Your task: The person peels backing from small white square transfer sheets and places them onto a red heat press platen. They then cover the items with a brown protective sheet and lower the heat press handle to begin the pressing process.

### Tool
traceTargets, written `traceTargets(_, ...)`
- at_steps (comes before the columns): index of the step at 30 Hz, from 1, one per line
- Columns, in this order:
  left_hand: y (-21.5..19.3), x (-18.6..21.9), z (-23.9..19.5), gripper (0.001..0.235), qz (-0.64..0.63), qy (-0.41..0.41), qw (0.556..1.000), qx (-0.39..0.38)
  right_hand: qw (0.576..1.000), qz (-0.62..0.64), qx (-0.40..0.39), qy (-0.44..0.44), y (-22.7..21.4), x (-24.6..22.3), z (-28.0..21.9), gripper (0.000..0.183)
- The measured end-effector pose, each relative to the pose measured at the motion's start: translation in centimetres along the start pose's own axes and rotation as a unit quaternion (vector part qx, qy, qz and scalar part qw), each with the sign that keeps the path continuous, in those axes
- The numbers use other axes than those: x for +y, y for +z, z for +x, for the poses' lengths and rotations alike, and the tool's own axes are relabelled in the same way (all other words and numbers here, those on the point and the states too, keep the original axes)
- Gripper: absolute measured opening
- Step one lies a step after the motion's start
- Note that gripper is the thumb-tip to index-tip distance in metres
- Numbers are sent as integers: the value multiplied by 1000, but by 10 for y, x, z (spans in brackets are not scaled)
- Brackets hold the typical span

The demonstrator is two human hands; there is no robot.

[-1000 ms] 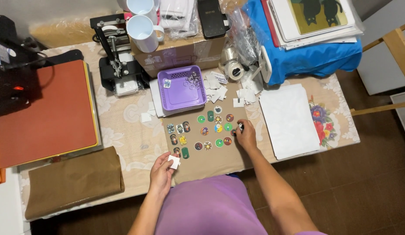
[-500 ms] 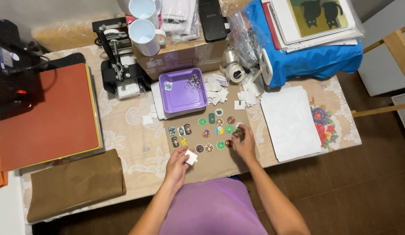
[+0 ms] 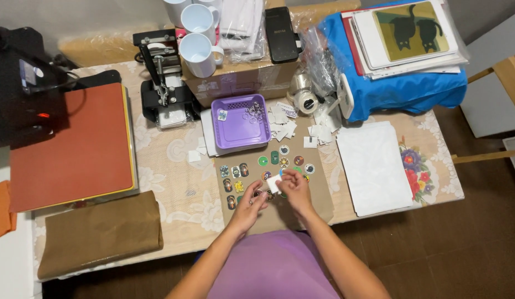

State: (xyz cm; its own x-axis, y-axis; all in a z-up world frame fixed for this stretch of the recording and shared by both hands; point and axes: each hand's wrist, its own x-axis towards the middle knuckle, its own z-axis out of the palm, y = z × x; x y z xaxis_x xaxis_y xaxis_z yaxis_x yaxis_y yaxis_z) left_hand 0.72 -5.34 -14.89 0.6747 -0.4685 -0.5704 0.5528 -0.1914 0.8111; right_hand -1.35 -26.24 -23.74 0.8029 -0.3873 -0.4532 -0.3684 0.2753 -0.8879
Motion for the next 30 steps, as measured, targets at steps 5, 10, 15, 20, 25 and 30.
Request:
traceTargets(5,-27,-52,-5,61,-80,25,996,38,993,36,117,-5,-1,-39,95,50)
traceTargets(10,-49,-61,-38,39,-58,-82,989,106,982,122,133,55,19,-67,165,47)
traceTargets(15,-75,-97,-52,34,-117,-81,978,152,979,-43,187,70,56,-79,108,45)
traceTargets(20,-106,-117,-49,24,-124,-84,975,167,990,-36,136,-31,82,12,69,32)
traceTargets(25,-138,-125,-45,17,-133,-66,975,164,994,-79,34,-71,119,47,14,28)
traceTargets(30,-187,-106,-63,16,-105,-78,978,159,909,-349,-220,-59,174,49,-33,14)
